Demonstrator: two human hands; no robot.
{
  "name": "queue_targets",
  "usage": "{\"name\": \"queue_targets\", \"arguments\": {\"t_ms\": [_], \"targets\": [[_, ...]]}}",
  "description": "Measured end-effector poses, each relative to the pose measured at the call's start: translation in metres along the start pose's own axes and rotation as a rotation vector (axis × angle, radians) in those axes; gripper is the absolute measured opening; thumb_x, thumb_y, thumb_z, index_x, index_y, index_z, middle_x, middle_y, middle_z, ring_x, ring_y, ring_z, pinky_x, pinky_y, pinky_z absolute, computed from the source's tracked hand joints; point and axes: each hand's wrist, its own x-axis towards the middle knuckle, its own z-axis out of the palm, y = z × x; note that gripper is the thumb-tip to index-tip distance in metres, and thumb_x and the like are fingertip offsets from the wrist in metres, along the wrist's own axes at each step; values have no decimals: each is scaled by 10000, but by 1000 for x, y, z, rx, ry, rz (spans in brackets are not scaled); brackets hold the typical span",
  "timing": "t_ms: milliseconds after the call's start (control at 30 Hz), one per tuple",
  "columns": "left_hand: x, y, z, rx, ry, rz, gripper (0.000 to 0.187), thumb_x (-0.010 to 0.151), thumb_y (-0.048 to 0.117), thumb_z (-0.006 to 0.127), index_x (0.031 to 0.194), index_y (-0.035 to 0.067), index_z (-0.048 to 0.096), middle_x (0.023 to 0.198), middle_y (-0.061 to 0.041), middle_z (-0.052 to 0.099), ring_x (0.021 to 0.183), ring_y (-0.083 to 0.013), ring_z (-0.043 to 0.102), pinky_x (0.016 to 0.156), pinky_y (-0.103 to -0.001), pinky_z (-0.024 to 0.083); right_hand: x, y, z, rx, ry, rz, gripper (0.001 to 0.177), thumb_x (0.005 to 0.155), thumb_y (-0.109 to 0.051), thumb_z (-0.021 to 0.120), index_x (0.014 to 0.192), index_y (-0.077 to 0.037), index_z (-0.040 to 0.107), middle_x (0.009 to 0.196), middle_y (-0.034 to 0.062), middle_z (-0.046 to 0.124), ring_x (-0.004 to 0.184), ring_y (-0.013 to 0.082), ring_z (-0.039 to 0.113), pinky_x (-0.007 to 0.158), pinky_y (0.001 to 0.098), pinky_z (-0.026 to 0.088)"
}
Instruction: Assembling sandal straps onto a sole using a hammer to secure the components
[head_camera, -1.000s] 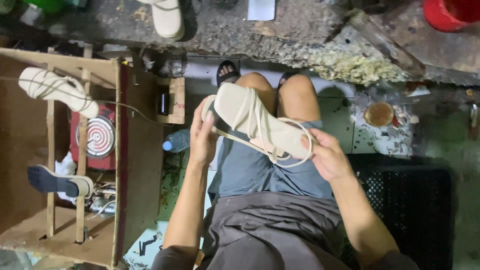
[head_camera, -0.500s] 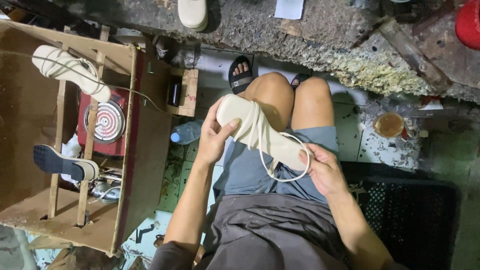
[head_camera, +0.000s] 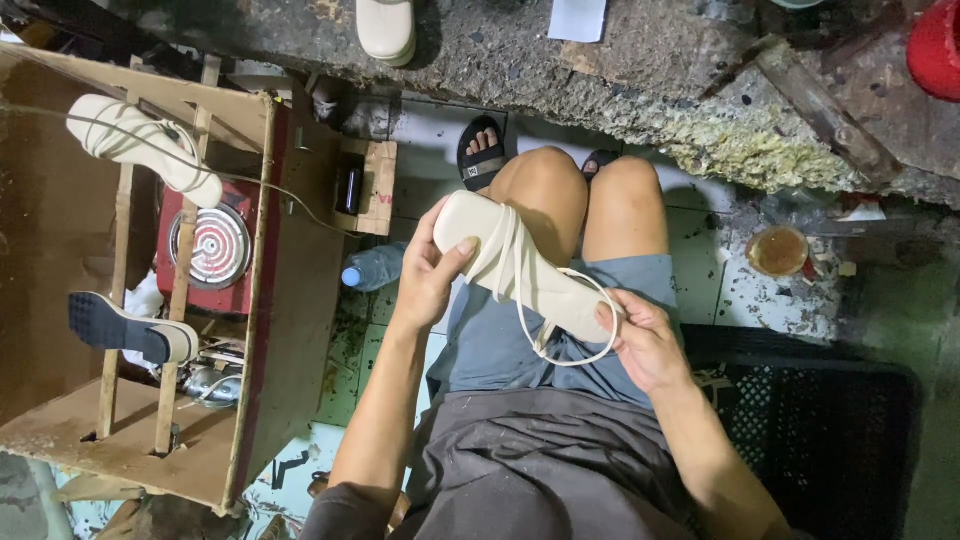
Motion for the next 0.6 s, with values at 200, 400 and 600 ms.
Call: {"name": "queue_targets", "arguments": {"t_ms": [200,400,600], "targets": [[-2,0,3,8,10,26,650,930,46,684,1511,55,393,1179,-256,673,1056,-290,688,882,-478,607,-7,-19,20,9,21,19,261,940,-23,651,1190,49,671,931,95,699,903,178,674,864,405,586],[-12,5,14,58,40,111,787,936,19,675,1580,136,240,1225,-225,658,1076,-261,675,928,-455,601,-4,-5,12,4,56,32,280,941,-41,661,1203,57,666,952,96,707,904,173,669,868,408,583],[-19,-9,12,147,83,248,550,968,34,639,1425,91,338,1106,-221,702,921,-190,702,789,-342,626,-5,-5,11,0,72,55,282,943,-57,667,1202,54,666,965,106,713,917,183,671,879,417,581]]}}
